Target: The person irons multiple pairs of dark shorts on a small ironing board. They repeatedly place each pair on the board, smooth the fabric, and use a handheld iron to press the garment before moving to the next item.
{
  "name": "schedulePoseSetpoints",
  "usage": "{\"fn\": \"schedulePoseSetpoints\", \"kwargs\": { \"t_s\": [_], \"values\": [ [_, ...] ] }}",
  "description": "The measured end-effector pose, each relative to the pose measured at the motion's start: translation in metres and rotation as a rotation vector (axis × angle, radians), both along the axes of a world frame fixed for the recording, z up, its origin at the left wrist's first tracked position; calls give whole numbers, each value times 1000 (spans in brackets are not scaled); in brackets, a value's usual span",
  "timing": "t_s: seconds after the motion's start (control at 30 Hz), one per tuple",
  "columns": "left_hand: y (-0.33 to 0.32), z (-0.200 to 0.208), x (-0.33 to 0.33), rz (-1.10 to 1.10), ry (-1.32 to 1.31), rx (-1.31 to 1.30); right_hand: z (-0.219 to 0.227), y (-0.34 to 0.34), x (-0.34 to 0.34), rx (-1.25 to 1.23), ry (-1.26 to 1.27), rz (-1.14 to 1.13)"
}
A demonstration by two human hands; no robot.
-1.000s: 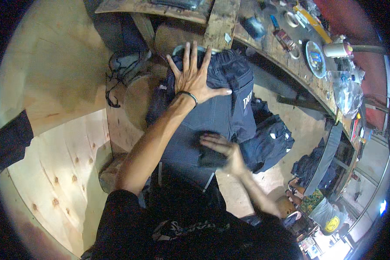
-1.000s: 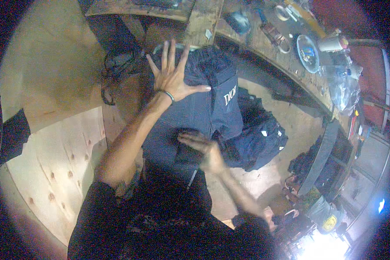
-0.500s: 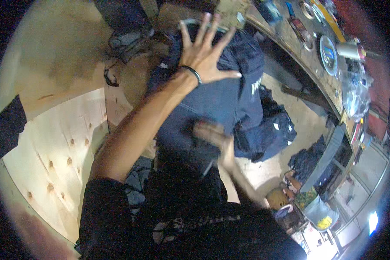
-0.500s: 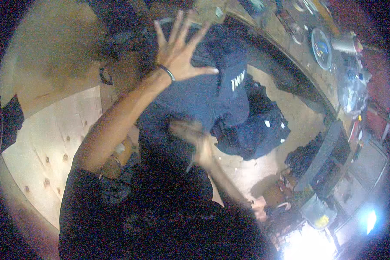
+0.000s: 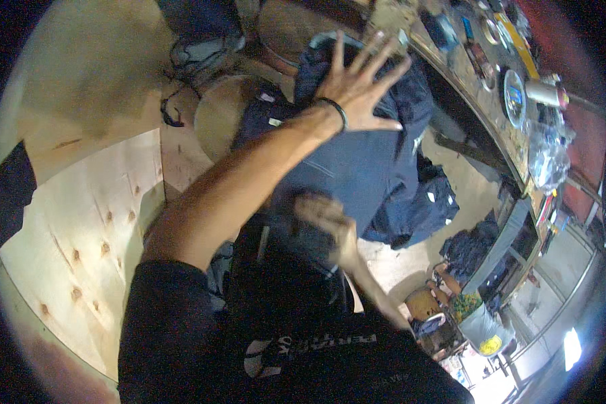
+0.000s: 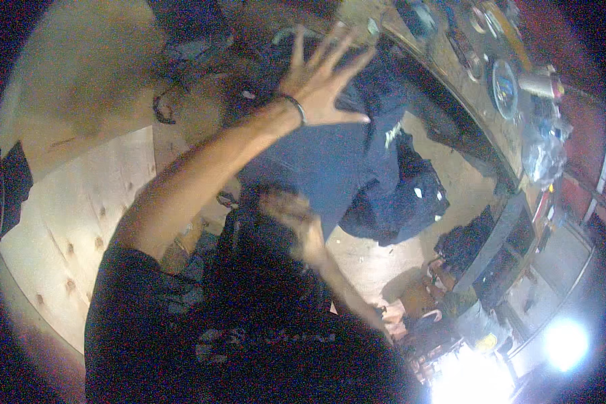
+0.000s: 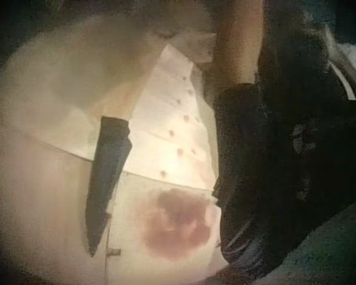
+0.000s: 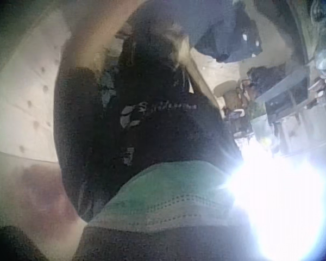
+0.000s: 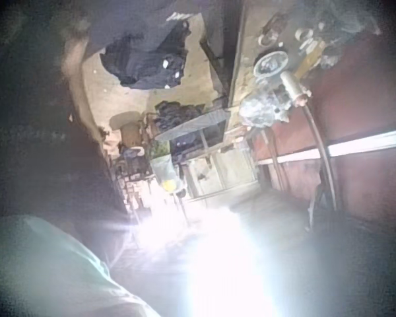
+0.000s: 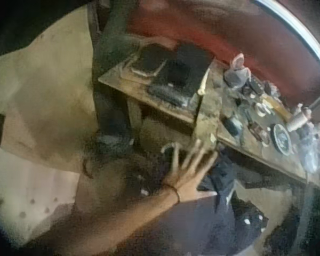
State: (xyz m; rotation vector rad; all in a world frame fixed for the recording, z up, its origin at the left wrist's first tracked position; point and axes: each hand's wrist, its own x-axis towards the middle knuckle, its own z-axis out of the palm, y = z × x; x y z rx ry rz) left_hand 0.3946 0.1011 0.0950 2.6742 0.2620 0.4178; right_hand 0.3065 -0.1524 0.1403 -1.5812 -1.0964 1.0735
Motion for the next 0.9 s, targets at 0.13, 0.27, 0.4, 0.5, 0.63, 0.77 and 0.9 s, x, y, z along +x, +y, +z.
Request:
{"fn": "schedulePoseSetpoints", "kwargs": {
  "t_s": [0.13, 0.27, 0.4, 0.5, 0.63, 0.77, 0.9],
  "values": [
    [2, 2, 0, -12, -121, -8, -5, 13, -6, -100, 9, 142],
    [3, 1, -2, -17, -68, -100, -20, 3, -19, 3, -157, 97],
    [3, -1, 0, -74, -152, -43, -18, 4, -20, -94, -109, 176],
    [5, 2, 4, -109, -115, -51, 7, 24, 3, -88, -132, 373],
    [10, 7, 14, -140, -2, 27, 37, 58, 64, -306, 78, 167],
    [10, 7, 15, -99, 56, 63, 22, 69, 98, 64, -329, 320],
    [6, -1, 13, -109, 52, 11, 2, 56, 88, -81, 98, -183]
  ]
}}
